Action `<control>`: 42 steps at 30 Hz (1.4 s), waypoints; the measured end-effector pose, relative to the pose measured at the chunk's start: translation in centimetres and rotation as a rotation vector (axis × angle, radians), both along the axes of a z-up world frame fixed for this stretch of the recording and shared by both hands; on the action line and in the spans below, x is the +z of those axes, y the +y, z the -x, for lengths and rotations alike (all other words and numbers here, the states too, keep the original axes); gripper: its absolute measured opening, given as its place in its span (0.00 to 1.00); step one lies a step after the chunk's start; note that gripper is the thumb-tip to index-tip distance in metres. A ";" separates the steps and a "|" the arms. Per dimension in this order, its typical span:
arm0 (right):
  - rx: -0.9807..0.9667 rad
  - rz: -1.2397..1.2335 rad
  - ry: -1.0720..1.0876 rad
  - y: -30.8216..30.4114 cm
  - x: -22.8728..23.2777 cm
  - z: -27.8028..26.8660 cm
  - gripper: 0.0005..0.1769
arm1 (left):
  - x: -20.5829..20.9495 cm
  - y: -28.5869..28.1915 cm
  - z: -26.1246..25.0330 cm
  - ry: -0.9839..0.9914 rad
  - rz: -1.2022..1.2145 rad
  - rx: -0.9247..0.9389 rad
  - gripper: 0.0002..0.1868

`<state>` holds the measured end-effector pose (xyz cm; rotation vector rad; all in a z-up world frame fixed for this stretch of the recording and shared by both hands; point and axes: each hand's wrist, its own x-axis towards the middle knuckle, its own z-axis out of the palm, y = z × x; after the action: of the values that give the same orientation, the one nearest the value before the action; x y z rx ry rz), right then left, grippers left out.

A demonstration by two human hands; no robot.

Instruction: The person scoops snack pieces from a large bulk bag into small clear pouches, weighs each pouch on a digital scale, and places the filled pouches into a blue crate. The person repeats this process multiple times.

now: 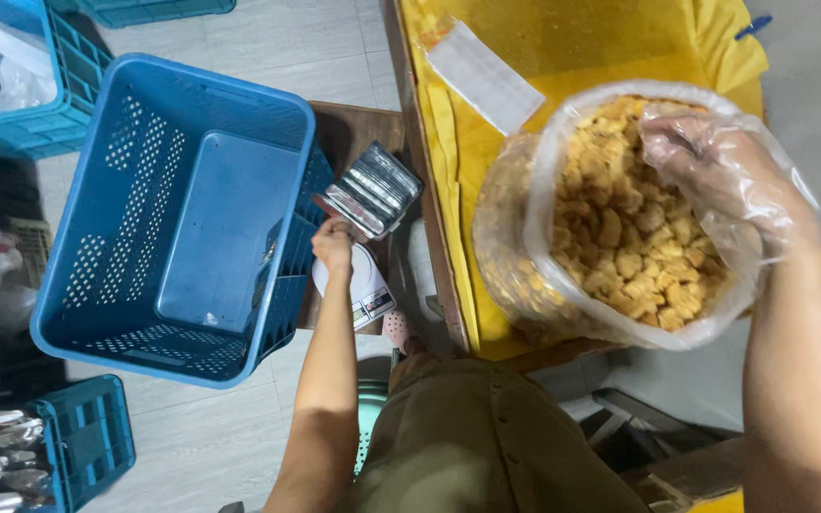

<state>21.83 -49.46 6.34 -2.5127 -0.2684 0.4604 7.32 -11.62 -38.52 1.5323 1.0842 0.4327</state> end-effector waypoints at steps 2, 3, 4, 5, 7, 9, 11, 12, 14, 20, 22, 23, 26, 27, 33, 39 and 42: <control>-0.058 -0.072 0.081 -1.5 -0.3 0.0 0.23 | 3.8 0.4 0.8 -0.146 0.029 0.025 0.10; -0.026 -0.074 0.079 -1.8 -0.3 -0.3 0.23 | 6.6 0.5 0.9 -0.204 0.077 -0.004 0.10; 0.007 -0.076 0.077 -2.5 0.0 0.2 0.23 | 10.0 0.4 0.9 -0.261 0.125 -0.032 0.10; 0.020 -0.214 0.080 -3.2 0.3 0.8 0.23 | 13.8 0.0 1.0 -0.312 0.038 -0.121 0.11; 0.050 -0.490 0.090 -4.4 0.7 2.3 0.22 | 21.9 -1.4 1.5 -0.352 -0.079 -0.264 0.11; 0.036 -0.166 0.074 -5.4 1.2 1.9 0.23 | 29.6 -4.6 1.4 -0.371 -0.171 -0.395 0.11; 0.131 -0.107 0.024 -7.0 1.4 1.5 0.22 | 35.7 -9.0 1.3 -0.438 -0.357 -0.553 0.09; 0.231 -0.210 -0.020 -8.0 1.2 1.5 0.21 | 37.9 -11.6 1.1 -0.475 -0.482 -0.636 0.08; 0.305 -0.503 0.014 -10.3 1.2 2.3 0.20 | 41.2 -16.7 -0.2 -0.412 -0.470 -0.753 0.07; 0.315 -0.875 0.248 -13.3 0.1 3.9 0.15 | 41.5 -28.4 -5.3 -0.388 -0.565 -0.954 0.09; 0.316 -0.804 0.296 -13.2 -1.2 2.4 0.13 | 40.1 -30.9 -6.2 -0.435 -0.580 -0.977 0.09; 0.342 -0.801 0.279 -13.8 -2.1 1.8 0.12 | 39.5 -31.7 -6.9 -0.412 -0.583 -0.972 0.09; 0.365 -0.850 0.250 -15.6 -5.4 0.4 0.12 | 37.8 -33.2 -8.0 -0.344 -0.554 -0.961 0.12; 0.333 -0.906 0.252 -16.2 -6.5 0.2 0.13 | 37.4 -33.4 -8.2 -0.325 -0.524 -0.962 0.12; 0.310 -1.006 0.468 -17.6 -9.5 -1.6 0.16 | 36.4 -34.8 -7.4 -0.282 -0.562 -0.909 0.14; 0.137 -0.890 0.489 -19.7 -10.9 -2.3 0.18 | 35.9 -34.0 -7.8 -0.374 -0.681 -0.971 0.07; 0.161 -0.671 0.494 -20.3 -10.0 -3.2 0.16 | 35.7 -30.0 -10.0 -0.448 -0.648 -0.911 0.06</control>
<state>25.01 -69.78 -3.63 -1.6736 -0.3578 0.8693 17.32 -41.64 -2.84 2.1561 -0.1864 0.4600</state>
